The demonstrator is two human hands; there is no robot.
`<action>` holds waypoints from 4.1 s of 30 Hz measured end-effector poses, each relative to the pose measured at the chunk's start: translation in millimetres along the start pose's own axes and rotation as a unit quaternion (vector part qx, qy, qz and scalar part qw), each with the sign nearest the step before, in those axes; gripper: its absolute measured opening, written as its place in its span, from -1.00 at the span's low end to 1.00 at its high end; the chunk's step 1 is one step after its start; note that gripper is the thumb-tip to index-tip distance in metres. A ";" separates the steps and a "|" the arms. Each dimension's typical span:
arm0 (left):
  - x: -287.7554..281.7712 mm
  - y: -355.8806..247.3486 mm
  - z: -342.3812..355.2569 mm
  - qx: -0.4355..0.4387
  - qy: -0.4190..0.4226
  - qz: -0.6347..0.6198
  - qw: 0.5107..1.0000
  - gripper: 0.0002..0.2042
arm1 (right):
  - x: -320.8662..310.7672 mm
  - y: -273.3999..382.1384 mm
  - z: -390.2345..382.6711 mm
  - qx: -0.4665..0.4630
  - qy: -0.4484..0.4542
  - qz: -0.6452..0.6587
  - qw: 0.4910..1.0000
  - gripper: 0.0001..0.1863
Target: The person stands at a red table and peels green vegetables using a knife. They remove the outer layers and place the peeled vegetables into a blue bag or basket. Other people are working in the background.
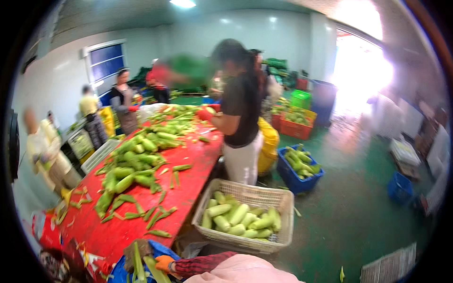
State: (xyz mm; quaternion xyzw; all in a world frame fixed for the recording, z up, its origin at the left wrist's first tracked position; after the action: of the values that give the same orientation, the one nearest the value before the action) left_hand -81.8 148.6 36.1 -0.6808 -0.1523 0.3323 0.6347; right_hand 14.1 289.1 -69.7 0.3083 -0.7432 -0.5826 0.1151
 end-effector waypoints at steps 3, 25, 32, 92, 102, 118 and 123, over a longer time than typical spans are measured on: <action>30.2 -18.7 9.4 0.029 0.061 0.009 0.998 -0.45 | 5.6 29.8 -29.1 -0.043 0.121 -0.193 0.973 -0.65; 107.3 -109.6 1.5 0.262 0.212 0.084 0.938 -0.35 | -82.2 116.5 -103.8 -0.275 -0.180 -0.116 0.937 -0.34; 115.1 -113.0 -11.3 0.312 0.250 0.120 0.909 -0.32 | -159.3 105.1 -141.8 -0.201 -0.202 0.100 0.953 -0.53; 81.8 -62.6 76.7 -0.113 -0.219 0.024 0.969 -0.59 | -300.3 61.9 347.7 0.048 0.101 0.110 0.988 -0.58; 109.2 -174.8 100.6 0.331 0.111 0.424 0.836 -0.29 | -98.1 45.7 77.4 0.011 0.434 0.269 0.860 -0.46; -22.4 47.6 -76.7 -0.129 -0.082 -0.483 0.862 -0.48 | 61.7 120.5 -139.0 -0.447 0.332 -0.332 0.762 -0.42; -37.6 41.3 -82.5 -0.103 -0.157 -0.411 0.892 -0.48 | 75.7 129.1 -155.6 -0.445 0.280 -0.319 0.788 -0.52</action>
State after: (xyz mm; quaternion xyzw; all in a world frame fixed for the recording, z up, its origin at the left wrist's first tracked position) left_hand -64.9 55.8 3.7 -0.5574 -0.5499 0.1267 0.6090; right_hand -4.5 137.5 82.9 0.5923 -0.1958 -0.7405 0.2499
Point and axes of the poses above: each hand's wrist, its own z-axis towards the middle knuckle, its own x-axis out of the palm, y = z × x, the point moved 7 cm from there along z, towards the middle knuckle, and after that the axes turned 9 degrees about -y, right-handed, at the moved point
